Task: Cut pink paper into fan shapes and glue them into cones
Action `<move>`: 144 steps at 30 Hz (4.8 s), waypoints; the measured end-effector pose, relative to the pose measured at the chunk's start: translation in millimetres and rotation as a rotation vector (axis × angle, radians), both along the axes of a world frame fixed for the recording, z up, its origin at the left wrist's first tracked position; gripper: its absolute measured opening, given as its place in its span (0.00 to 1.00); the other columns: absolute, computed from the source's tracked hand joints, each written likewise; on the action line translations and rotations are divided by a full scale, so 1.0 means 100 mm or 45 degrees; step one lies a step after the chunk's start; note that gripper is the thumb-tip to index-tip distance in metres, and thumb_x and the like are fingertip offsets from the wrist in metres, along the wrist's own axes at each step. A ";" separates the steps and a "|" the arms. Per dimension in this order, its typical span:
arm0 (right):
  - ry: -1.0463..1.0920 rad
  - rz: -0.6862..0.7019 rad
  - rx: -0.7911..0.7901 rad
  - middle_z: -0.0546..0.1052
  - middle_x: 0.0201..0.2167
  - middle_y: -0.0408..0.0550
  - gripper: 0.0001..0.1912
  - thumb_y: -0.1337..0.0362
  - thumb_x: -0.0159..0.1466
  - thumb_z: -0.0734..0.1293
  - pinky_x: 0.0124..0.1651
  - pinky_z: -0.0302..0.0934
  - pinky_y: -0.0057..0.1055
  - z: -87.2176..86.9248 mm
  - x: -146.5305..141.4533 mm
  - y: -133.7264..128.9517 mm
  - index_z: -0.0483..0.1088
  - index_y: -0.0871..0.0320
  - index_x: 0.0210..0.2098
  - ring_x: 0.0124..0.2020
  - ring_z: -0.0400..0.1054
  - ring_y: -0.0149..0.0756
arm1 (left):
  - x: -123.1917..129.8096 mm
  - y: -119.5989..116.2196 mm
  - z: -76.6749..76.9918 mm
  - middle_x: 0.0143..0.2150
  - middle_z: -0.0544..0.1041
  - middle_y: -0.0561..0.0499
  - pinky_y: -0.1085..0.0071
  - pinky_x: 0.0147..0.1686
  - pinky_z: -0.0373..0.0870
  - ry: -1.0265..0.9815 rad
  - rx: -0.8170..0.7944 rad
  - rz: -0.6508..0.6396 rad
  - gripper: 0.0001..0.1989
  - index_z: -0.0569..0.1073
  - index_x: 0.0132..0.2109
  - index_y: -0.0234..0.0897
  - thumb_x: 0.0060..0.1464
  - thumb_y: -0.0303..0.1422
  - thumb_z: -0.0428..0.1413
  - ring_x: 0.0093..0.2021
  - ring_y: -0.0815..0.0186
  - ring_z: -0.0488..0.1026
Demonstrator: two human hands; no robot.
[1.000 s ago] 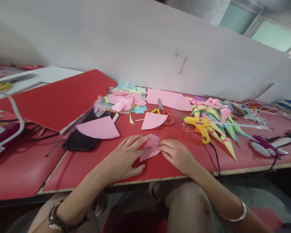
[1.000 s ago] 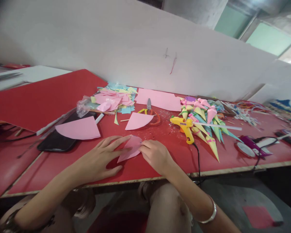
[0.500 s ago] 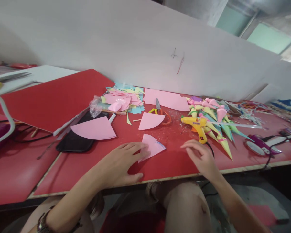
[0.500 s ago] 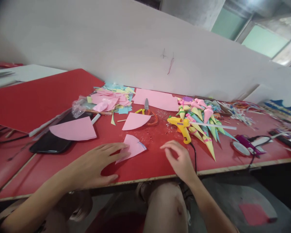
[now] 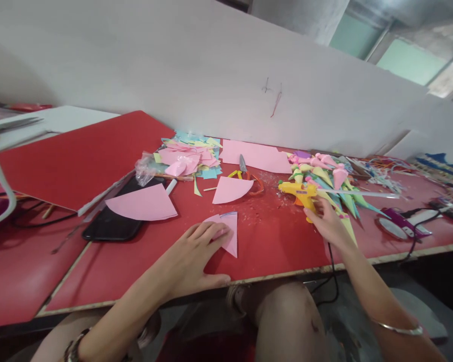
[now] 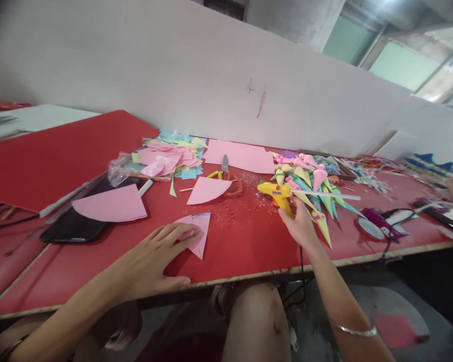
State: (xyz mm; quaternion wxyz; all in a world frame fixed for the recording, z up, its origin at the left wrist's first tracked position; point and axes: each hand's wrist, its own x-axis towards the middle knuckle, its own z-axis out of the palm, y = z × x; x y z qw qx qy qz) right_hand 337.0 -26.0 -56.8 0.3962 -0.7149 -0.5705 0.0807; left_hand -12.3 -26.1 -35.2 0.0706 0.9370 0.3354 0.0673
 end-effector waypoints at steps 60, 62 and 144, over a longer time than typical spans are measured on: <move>-0.800 0.561 -0.428 0.71 0.22 0.46 0.05 0.63 0.54 0.62 0.24 0.48 0.27 0.55 -0.90 -0.24 0.64 0.59 0.28 0.23 0.64 0.34 | -0.06 -0.02 -0.02 0.64 0.55 0.45 0.55 0.60 0.48 0.015 -0.008 0.045 0.39 0.54 0.61 0.39 0.48 0.55 0.47 0.62 0.55 0.52; -0.816 0.552 -0.419 0.70 0.22 0.45 0.06 0.63 0.54 0.62 0.23 0.47 0.26 0.55 -0.90 -0.24 0.65 0.59 0.28 0.22 0.63 0.33 | -0.06 -0.02 -0.01 0.64 0.56 0.45 0.55 0.60 0.49 0.024 -0.014 0.050 0.38 0.55 0.61 0.39 0.47 0.55 0.48 0.62 0.55 0.52; -0.469 -0.103 -0.088 0.73 0.30 0.55 0.13 0.56 0.59 0.57 0.33 0.59 0.34 0.35 -0.39 -0.03 0.63 0.60 0.33 0.34 0.69 0.46 | -0.15 0.03 0.00 0.64 0.55 0.42 0.52 0.60 0.47 -0.030 -0.068 0.055 0.43 0.54 0.62 0.38 0.42 0.55 0.52 0.62 0.53 0.53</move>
